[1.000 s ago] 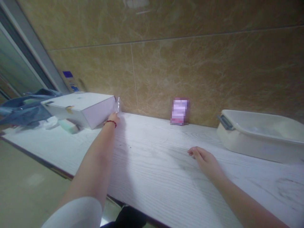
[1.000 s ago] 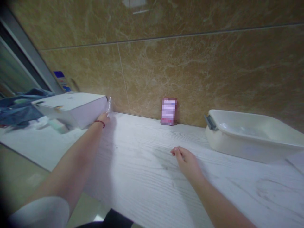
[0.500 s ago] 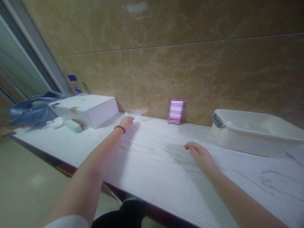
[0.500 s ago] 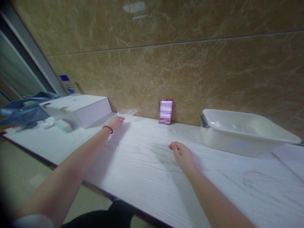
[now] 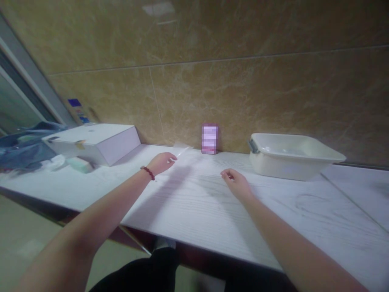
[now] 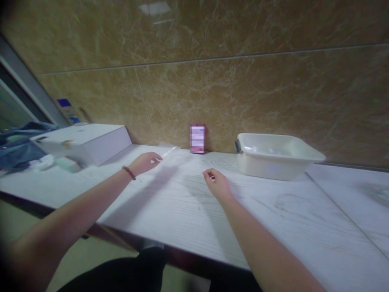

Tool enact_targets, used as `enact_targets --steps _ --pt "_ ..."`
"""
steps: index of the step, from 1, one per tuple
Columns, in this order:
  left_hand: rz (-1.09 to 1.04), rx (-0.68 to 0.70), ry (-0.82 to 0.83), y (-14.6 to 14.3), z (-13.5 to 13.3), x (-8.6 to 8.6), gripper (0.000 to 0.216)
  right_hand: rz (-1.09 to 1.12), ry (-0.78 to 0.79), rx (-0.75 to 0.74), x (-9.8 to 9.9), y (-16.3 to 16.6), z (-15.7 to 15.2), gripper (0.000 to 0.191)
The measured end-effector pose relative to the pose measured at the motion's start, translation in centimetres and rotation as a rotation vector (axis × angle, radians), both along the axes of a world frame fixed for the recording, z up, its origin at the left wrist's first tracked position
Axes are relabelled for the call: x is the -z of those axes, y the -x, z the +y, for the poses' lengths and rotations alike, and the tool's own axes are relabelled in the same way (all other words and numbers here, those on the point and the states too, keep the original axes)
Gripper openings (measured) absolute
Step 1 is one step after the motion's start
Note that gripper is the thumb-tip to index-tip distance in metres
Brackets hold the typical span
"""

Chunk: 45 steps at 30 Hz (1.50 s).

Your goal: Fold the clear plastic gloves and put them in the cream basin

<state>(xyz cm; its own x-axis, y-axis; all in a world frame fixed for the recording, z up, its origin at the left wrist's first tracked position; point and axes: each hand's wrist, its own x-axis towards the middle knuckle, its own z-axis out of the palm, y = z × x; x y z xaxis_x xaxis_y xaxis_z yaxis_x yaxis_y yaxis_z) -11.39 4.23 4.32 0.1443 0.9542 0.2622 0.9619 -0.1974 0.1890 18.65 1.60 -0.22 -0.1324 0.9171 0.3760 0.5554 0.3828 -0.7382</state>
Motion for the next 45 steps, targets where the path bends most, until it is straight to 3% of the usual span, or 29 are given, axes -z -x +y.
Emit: enact_targets --steps 5,12,17,22,25,28,31,41,45 --pt "-0.121 0.21 -0.046 -3.3 -1.9 -1.5 0.017 0.211 0.066 -0.049 0.1 -0.1 0.2 0.021" --pt "-0.626 0.366 0.23 -6.8 -5.1 -3.8 0.017 0.576 0.191 -0.277 0.1 0.1 0.1 0.034" --pt "-0.783 0.43 0.334 -8.0 -6.2 -4.5 0.018 0.583 0.297 -0.36 -0.6 0.0 -0.8 0.039" --pt "-0.758 0.474 0.411 -9.0 -6.6 -4.7 0.023 0.592 0.341 -0.359 -1.2 -0.1 -1.1 0.033" --pt "-0.759 0.472 0.419 -9.3 -6.7 -5.0 0.026 0.594 0.342 -0.392 -1.3 -0.4 -1.1 0.025" --pt "-0.77 0.428 0.4 -9.1 -6.8 -5.3 0.027 0.728 0.373 -0.445 -1.9 -0.8 -1.2 0.022" --pt "-0.763 0.369 0.393 -8.8 -7.1 -5.7 0.028 0.819 0.29 -0.515 -2.7 -1.2 -1.5 0.02" --pt "-0.819 0.298 0.411 -7.9 -7.7 -6.1 0.032 0.752 0.145 -0.523 -4.1 -1.4 -1.9 0.021" --pt "-0.887 0.341 0.347 -7.5 -7.0 -5.7 0.027 0.671 0.196 -0.543 -5.1 -1.5 -1.7 0.022"
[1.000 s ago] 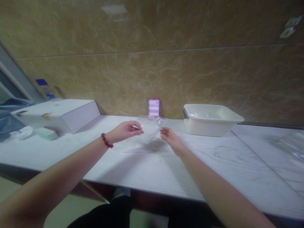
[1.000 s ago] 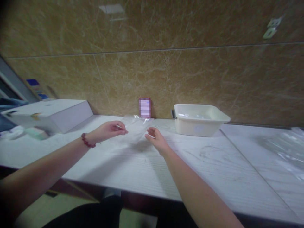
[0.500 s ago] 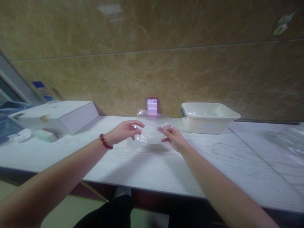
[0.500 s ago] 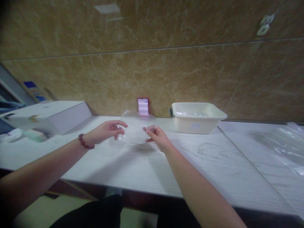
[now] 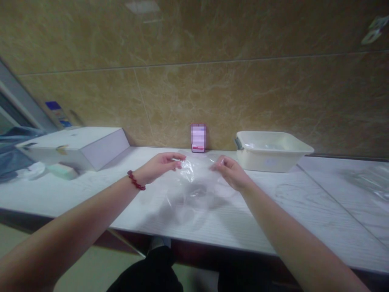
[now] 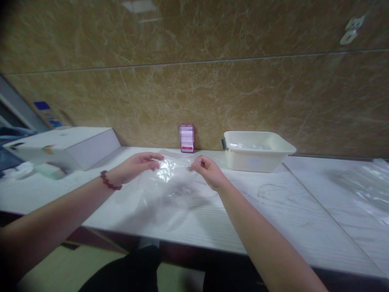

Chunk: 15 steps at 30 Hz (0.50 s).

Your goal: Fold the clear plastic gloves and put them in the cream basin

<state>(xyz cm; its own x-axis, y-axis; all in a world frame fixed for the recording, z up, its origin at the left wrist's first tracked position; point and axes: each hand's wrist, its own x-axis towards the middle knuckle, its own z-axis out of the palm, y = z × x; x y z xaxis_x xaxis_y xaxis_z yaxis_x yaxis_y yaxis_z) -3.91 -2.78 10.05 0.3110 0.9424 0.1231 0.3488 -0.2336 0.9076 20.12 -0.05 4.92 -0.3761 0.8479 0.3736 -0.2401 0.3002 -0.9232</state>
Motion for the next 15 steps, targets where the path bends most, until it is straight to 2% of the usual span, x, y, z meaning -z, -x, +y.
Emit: enact_targets --steps 4,7,13,15 --pt "-0.09 -0.076 0.023 0.4 1.7 0.4 0.023 -0.216 0.041 0.025 -1.0 -0.2 1.1 0.024" --pt "-0.192 -0.11 0.087 0.6 3.5 0.7 0.021 -0.275 0.023 0.027 -1.7 0.0 1.7 0.025" --pt "-0.261 -0.038 0.117 0.9 6.5 1.2 0.029 -0.024 0.102 -0.025 -2.5 1.2 2.4 0.028" --pt "-0.269 -0.03 0.111 1.0 7.0 1.3 0.031 -0.037 0.111 -0.003 -2.6 1.5 2.7 0.029"
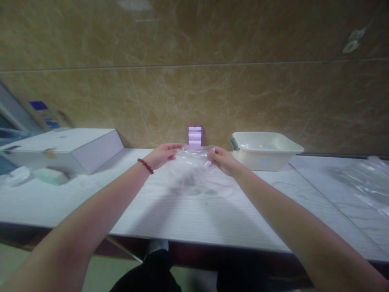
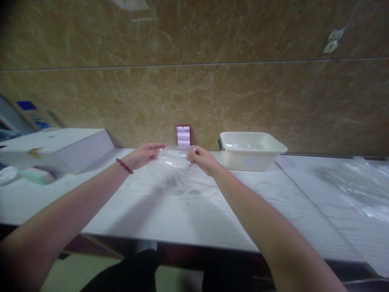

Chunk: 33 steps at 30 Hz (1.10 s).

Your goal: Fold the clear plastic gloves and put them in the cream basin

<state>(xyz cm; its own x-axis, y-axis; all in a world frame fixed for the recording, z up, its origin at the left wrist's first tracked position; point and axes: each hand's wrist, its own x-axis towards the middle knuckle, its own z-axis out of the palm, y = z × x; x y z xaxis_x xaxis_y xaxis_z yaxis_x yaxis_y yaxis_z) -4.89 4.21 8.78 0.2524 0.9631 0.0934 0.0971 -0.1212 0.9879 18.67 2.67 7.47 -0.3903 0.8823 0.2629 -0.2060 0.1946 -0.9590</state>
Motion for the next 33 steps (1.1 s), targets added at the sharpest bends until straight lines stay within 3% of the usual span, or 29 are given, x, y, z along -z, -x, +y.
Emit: enact_targets --steps 7,12,17,26,33 --pt "0.048 -0.032 0.012 0.8 0.1 -0.3 0.037 -0.124 0.044 0.019 0.0 -0.2 0.9 0.025" --pt "0.07 -0.021 0.014 1.1 -0.5 -0.4 0.038 0.039 0.08 -0.093 -0.1 -0.2 0.6 0.02" --pt "0.05 0.001 0.027 1.1 -1.6 -0.5 0.037 0.125 0.092 -0.109 -0.1 -0.3 0.0 0.019" --pt "-0.043 0.06 0.0 0.8 -3.1 -0.9 0.038 -0.068 0.013 -0.207 -0.4 -1.1 -2.2 0.047" --pt "-0.006 0.128 -0.035 1.2 -4.3 -2.2 0.045 -0.184 0.063 -0.213 -1.4 -1.7 -2.5 0.033"
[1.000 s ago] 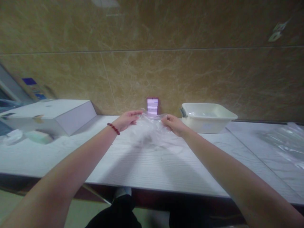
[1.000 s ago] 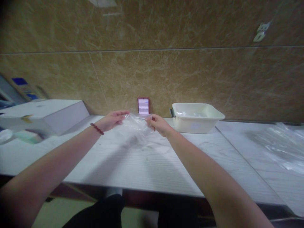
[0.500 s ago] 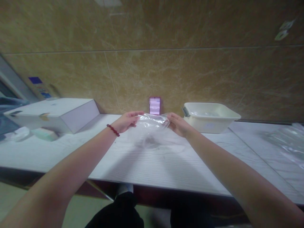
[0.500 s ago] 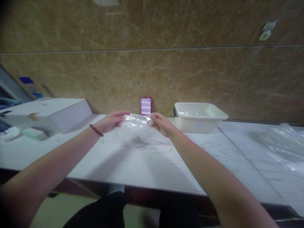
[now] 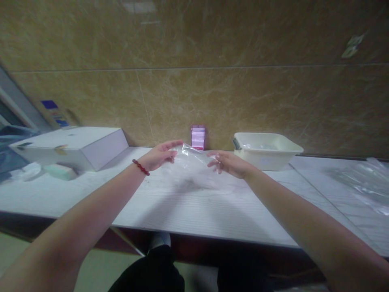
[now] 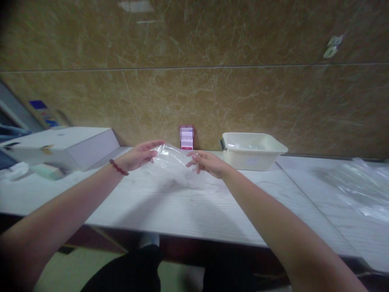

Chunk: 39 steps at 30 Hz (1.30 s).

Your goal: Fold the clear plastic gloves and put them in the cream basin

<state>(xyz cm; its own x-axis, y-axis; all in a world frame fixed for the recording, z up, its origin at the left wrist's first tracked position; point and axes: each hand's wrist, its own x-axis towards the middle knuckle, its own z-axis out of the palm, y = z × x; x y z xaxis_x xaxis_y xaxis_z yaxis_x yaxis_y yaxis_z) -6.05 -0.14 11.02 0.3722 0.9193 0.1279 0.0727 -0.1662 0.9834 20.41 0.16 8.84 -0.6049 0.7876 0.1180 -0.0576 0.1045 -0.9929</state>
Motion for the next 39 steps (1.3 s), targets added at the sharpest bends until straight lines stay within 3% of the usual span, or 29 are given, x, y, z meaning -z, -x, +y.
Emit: enact_targets --steps 8,14,16,22,28,34,39 --pt "0.115 0.068 -0.04 0.0 0.3 -0.7 0.051 -0.179 -0.028 0.243 -1.7 0.2 2.2 0.019" --pt "0.379 -0.224 -0.176 -0.7 3.6 -0.8 0.031 -0.15 0.023 0.327 -2.6 0.4 4.6 0.005" --pt "0.344 -0.282 -0.165 -1.1 4.7 -1.0 0.031 -0.104 0.011 0.333 -2.8 0.7 5.5 0.005" --pt "0.015 -0.355 -0.074 -2.0 6.9 -1.9 0.062 -0.057 -0.105 0.417 -3.4 1.4 7.3 0.011" --pt "0.005 -0.324 -0.174 -1.4 7.3 -2.6 0.036 -0.025 -0.299 0.411 -3.8 1.0 8.3 0.011" --pt "-0.069 -0.254 -0.265 -0.8 6.5 -2.5 0.049 -0.04 -0.416 0.444 -3.9 1.2 7.2 0.014" --pt "-0.053 -0.207 -0.365 -0.9 5.0 -1.8 0.032 -0.108 -0.606 0.433 -3.3 1.0 5.5 0.016"
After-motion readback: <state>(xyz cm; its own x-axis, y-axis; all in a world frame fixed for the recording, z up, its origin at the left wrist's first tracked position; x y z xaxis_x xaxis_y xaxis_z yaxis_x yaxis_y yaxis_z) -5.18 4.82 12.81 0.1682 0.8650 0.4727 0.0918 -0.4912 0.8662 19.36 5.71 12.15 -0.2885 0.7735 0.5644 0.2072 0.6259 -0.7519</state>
